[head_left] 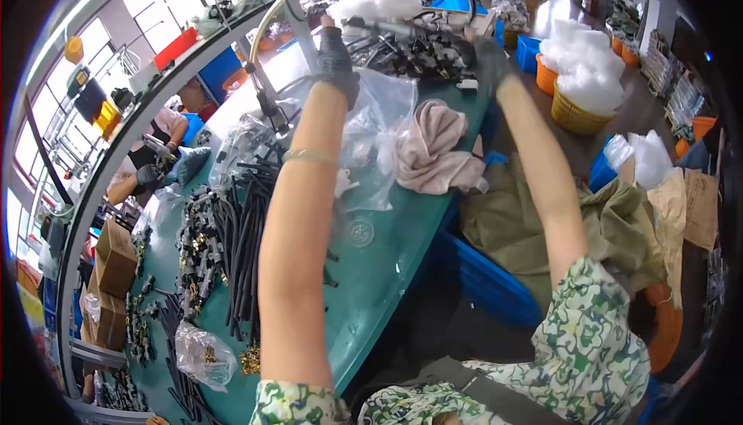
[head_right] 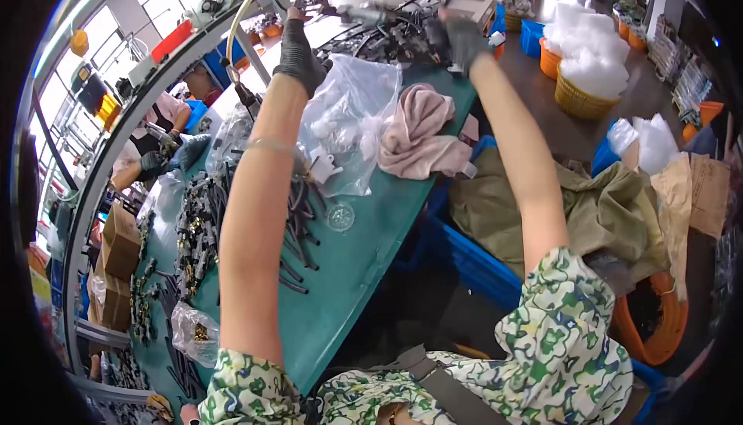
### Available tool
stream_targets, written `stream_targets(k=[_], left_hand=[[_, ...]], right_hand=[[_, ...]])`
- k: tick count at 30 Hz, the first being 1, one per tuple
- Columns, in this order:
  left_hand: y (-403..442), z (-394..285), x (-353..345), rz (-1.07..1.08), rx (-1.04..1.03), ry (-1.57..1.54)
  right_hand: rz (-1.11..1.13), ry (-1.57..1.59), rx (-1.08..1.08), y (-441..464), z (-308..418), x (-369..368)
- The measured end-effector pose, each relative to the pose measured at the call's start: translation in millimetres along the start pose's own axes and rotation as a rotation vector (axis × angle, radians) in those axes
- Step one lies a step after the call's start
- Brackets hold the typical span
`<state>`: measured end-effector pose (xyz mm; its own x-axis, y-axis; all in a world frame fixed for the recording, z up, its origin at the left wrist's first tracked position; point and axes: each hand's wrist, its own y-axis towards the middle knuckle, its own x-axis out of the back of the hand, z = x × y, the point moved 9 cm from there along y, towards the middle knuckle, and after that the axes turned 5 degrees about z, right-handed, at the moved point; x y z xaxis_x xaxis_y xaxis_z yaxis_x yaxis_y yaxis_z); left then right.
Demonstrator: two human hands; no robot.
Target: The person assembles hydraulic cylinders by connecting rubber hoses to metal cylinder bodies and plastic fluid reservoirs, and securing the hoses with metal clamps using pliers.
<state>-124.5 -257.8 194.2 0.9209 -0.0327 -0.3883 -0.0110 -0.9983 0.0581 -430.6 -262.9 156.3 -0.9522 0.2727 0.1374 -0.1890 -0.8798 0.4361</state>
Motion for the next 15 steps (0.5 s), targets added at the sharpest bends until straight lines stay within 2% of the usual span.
stream_targets(k=[1,2,3,5,6,7,8,11,13,14,15], left_hand=[[0.9,-16.7,-3.0,0.195,-0.232,0.236],[-8.9,-12.3,0.3,0.331,-0.167,0.274],[-21.3,-7.4,4.4,0.468,-0.106,0.318],[-63.9,5.7,47.2,0.418,-0.107,0.263],[-96.3,8.5,62.9,0.366,-0.085,0.324],[-121.0,14.7,80.0,0.435,-0.144,0.440],[-137.0,31.6,100.2,0.382,-0.075,0.405],[-183.3,53.3,135.8,0.305,0.001,0.541],[-212.1,61.9,153.9,0.277,-0.010,0.538],[-225.8,62.7,165.4,0.232,0.003,0.535],[-236.6,62.0,173.6,0.190,0.006,0.529]], right_hand=[[-0.009,0.000,0.147,53.8,-9.9,8.4],[-0.013,0.404,-0.179,65.2,-17.7,-6.0],[0.051,0.087,-0.077,53.5,11.1,-15.8],[0.126,0.178,-0.154,39.7,-5.9,-53.1],[0.162,0.217,-0.206,26.0,-22.9,-71.7],[0.175,0.255,-0.142,1.9,-34.0,-91.5],[0.188,0.296,-0.079,-22.1,-45.8,-109.2],[0.215,0.372,-0.231,-70.6,-102.7,-148.8],[0.449,0.437,-0.240,-86.6,-123.6,-155.1],[0.449,0.254,-0.214,-86.5,-150.5,-167.8],[0.426,0.500,-0.314,-100.5,-126.9,-176.5]])
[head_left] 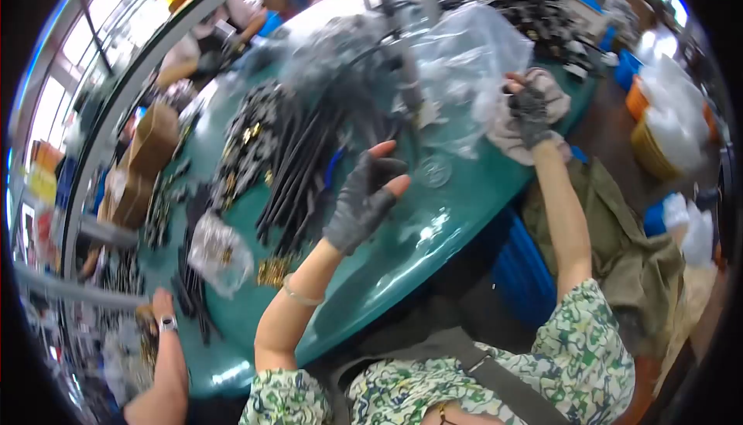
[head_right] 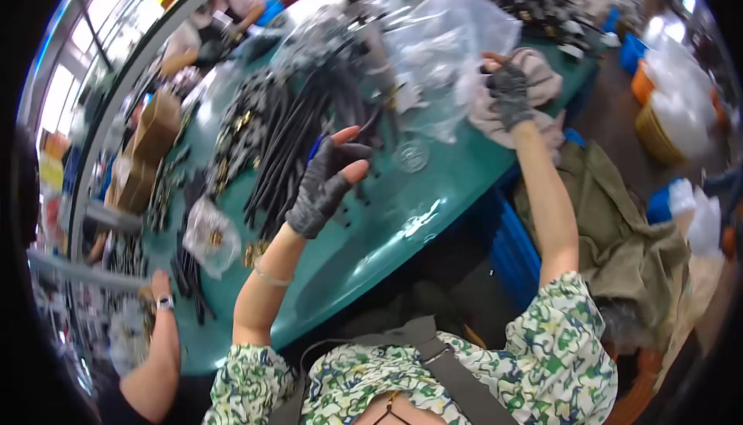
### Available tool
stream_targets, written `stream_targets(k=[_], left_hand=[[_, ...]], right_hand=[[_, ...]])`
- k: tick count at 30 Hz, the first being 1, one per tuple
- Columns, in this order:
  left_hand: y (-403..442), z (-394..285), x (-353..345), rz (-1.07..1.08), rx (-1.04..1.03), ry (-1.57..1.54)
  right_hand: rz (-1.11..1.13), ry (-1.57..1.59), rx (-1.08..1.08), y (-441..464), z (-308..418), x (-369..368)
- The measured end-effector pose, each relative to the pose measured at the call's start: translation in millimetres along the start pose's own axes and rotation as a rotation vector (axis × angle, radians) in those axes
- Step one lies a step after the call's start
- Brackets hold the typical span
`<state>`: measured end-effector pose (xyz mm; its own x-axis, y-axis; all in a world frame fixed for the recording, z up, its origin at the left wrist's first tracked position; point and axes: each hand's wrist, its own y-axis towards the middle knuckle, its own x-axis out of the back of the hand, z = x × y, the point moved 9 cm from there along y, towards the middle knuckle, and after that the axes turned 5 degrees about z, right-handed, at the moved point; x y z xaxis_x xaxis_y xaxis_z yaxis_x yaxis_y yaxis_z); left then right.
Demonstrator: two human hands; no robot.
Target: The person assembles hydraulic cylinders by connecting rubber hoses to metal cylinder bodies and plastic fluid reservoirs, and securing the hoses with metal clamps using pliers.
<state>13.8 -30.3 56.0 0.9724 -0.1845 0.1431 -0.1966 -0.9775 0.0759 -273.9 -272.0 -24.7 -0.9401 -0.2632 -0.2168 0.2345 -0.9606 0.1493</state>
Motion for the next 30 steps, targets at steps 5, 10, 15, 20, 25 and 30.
stream_targets(k=[5,10,15,20,25,30], left_hand=[[-53.1,28.6,23.0,-0.065,0.055,-0.017],[-101.2,51.6,57.6,-0.168,0.118,0.092],[-138.9,77.9,85.4,-0.367,0.118,0.034],[-153.9,71.8,79.3,-0.439,0.101,0.138],[-156.8,73.2,87.1,-0.477,0.073,0.153],[-159.4,88.4,89.7,-0.466,0.119,0.164]], right_hand=[[-0.078,-0.157,0.189,-57.3,32.1,-79.2],[0.154,-0.571,0.360,-82.7,43.5,-166.7],[0.259,-0.857,0.362,-68.9,5.5,-238.0],[0.134,-1.105,0.418,-25.8,-16.2,-271.4],[0.125,-1.137,0.434,7.1,-38.5,-272.5],[0.183,-1.032,0.299,-17.5,-9.7,-272.8]])
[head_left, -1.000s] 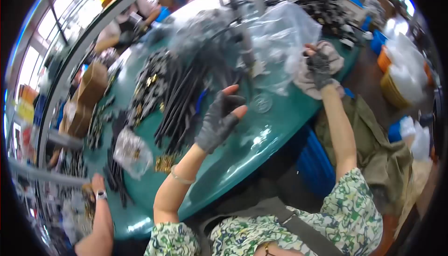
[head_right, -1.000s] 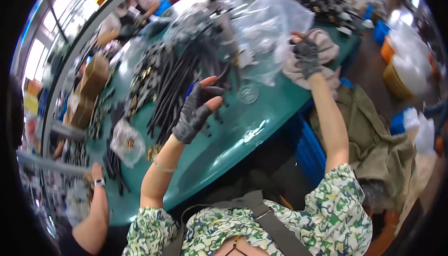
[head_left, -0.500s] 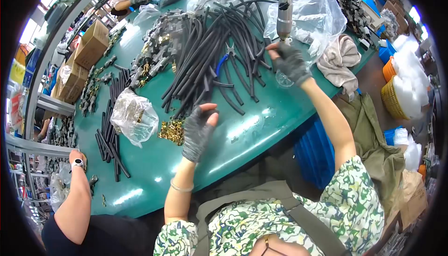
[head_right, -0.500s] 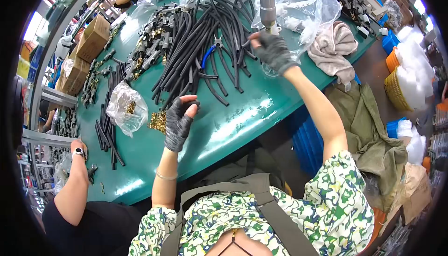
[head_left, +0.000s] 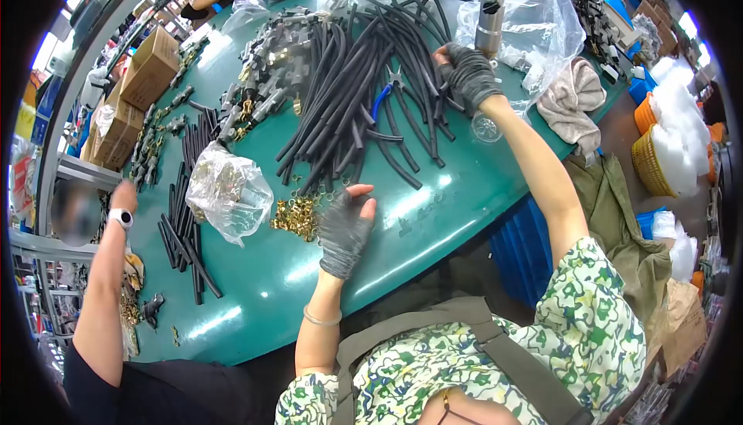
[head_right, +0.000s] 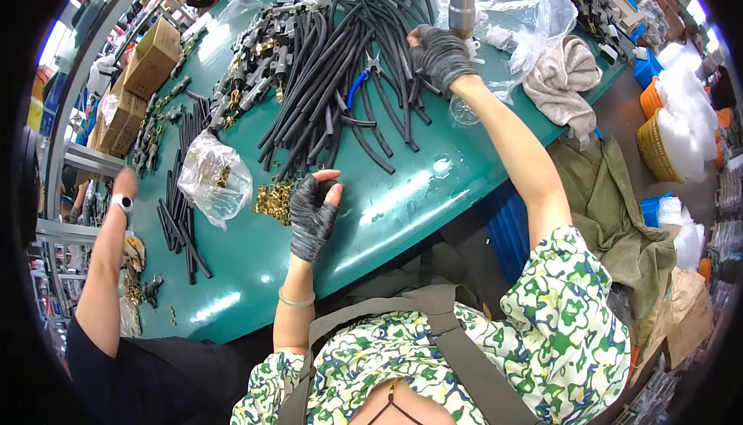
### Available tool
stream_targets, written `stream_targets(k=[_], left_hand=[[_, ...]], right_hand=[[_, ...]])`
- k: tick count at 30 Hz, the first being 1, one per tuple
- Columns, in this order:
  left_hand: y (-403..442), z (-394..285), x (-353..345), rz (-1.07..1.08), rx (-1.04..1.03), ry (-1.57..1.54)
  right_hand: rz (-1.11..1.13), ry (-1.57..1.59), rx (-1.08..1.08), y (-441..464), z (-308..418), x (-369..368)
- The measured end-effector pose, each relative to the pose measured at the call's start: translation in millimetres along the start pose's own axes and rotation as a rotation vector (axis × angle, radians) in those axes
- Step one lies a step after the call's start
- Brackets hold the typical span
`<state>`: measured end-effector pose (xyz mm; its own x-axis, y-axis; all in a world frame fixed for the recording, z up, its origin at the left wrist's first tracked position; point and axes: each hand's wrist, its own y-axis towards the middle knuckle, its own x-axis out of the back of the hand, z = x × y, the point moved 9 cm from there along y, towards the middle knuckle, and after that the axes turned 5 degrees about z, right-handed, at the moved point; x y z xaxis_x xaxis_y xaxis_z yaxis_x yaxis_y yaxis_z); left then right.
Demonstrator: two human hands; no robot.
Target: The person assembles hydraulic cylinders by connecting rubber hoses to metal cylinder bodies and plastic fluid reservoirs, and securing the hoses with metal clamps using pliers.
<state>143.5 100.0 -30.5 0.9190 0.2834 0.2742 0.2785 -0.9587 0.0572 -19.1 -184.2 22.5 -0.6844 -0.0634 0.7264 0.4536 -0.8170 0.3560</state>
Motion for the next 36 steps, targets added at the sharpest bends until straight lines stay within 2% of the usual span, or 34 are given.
stream_targets(k=[4,10,13,17,20,21,22,24,25,26,27,28,29,31,32,34,36], left_hand=[[0.0,0.6,1.1,-0.017,-0.007,-0.016],[-0.5,5.5,-2.5,-0.004,0.012,-0.014],[-1.9,0.7,1.9,-0.023,-0.076,0.184],[-5.1,1.4,6.4,-0.038,-0.044,0.130],[-6.2,-3.0,6.1,-0.082,-0.146,0.107],[-6.3,-3.0,6.2,-0.070,-0.104,0.076],[-6.3,2.3,6.5,-0.072,-0.088,0.058],[-8.0,-0.8,7.7,-0.130,-0.227,0.115],[-6.9,9.1,4.5,-0.126,-0.224,-0.087],[-2.8,18.9,-0.2,-0.109,-0.228,-0.091],[0.7,18.2,-0.6,-0.155,-0.258,0.240],[8.2,33.1,-9.4,-0.187,-0.287,0.281],[0.1,17.7,-0.6,-0.228,-0.330,0.215],[1.8,20.9,-0.4,-0.212,-0.273,0.235],[-0.9,15.1,3.3,-0.187,-0.207,0.211],[-4.1,15.8,8.8,-0.226,-0.244,0.204],[-8.4,11.4,11.9,-0.227,-0.261,0.180]], right_hand=[[0.116,-0.250,-0.106,-15.6,-19.7,13.3],[0.148,-0.117,-0.041,-31.0,-15.9,4.3],[0.135,-0.104,0.050,-28.3,3.4,-11.4],[0.205,-0.050,0.058,-31.6,21.5,-26.4],[0.267,-0.010,0.000,-31.5,37.3,-27.7],[0.271,-0.032,0.004,-31.1,41.4,-30.9],[0.227,-0.029,0.060,-30.8,48.9,-31.5],[0.162,0.040,0.196,-16.4,48.2,-49.8],[0.196,0.122,0.220,-4.6,41.2,-67.9],[0.190,0.223,0.325,-2.6,64.6,-70.9],[0.277,0.148,0.266,8.7,72.2,-85.1],[0.316,0.167,0.289,16.8,85.6,-98.7],[0.308,0.260,0.454,25.8,101.2,-109.5],[0.275,0.166,0.657,53.1,95.5,-142.0],[0.334,0.028,0.660,63.4,94.3,-157.1],[0.411,-0.052,0.770,102.5,45.7,-202.1],[0.424,-0.037,0.782,97.1,54.8,-197.3]])
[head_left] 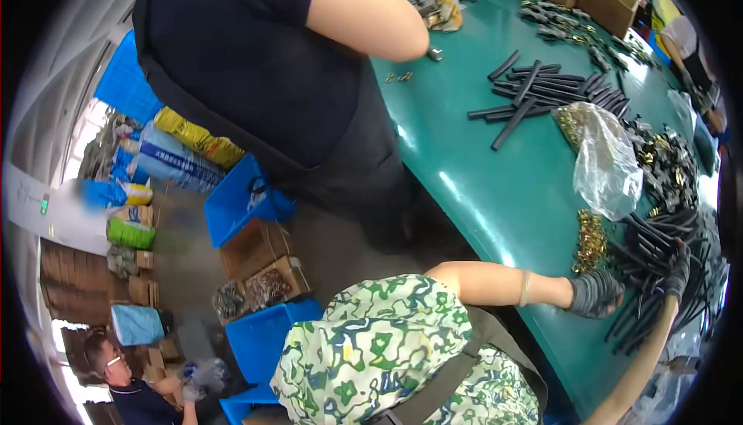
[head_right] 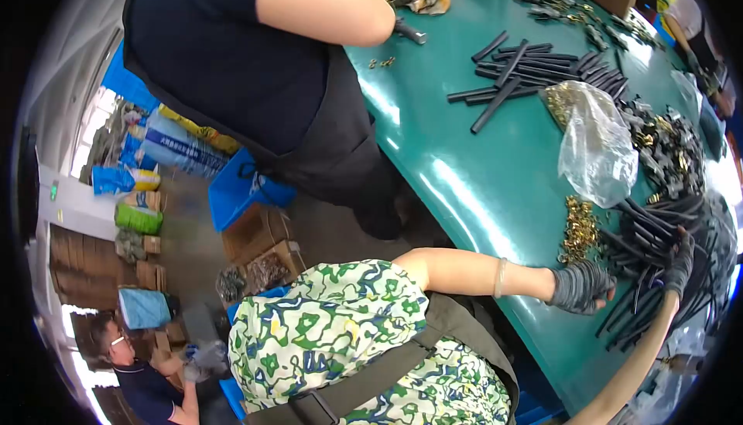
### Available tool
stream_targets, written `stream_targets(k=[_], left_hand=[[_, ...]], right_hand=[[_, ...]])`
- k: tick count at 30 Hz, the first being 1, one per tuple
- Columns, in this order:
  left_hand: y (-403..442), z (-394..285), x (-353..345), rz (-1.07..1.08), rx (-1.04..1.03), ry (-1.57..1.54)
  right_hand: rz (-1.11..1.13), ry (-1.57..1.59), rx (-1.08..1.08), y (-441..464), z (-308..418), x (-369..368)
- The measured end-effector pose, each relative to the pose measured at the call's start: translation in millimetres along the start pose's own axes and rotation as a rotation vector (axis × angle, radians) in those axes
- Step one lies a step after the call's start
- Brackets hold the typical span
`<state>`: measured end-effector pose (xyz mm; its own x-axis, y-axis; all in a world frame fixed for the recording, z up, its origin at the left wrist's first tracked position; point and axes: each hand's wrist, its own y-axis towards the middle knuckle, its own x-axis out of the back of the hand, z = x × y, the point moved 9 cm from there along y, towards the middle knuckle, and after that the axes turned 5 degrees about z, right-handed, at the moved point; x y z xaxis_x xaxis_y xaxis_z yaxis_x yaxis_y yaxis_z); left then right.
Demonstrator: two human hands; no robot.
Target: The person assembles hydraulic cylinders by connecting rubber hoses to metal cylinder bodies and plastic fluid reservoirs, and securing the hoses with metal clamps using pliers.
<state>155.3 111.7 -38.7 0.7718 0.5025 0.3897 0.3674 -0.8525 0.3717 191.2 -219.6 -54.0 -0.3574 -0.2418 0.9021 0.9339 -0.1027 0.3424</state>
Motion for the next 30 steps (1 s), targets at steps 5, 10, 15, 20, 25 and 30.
stream_targets(k=[5,10,15,20,25,30], left_hand=[[1.8,0.6,-6.8,0.043,0.023,-0.078],[3.1,3.3,5.8,-0.135,0.000,-0.157],[24.0,25.9,17.2,-0.158,0.049,-0.175],[43.4,28.9,48.4,-0.271,0.278,-1.019],[32.4,20.0,53.7,-0.433,0.147,-1.390],[20.8,3.9,64.4,-0.436,0.096,-1.482]], right_hand=[[0.051,0.178,-0.207,-22.8,-84.3,-14.5],[-0.130,0.316,-0.456,-48.6,-21.7,38.4],[-0.183,-0.019,-0.173,-71.5,61.4,77.4],[-0.312,0.182,-0.059,-88.6,216.4,84.8],[-0.391,-0.100,-0.045,-83.5,300.4,96.4],[-0.862,0.459,-0.190,-142.4,267.3,94.5]])
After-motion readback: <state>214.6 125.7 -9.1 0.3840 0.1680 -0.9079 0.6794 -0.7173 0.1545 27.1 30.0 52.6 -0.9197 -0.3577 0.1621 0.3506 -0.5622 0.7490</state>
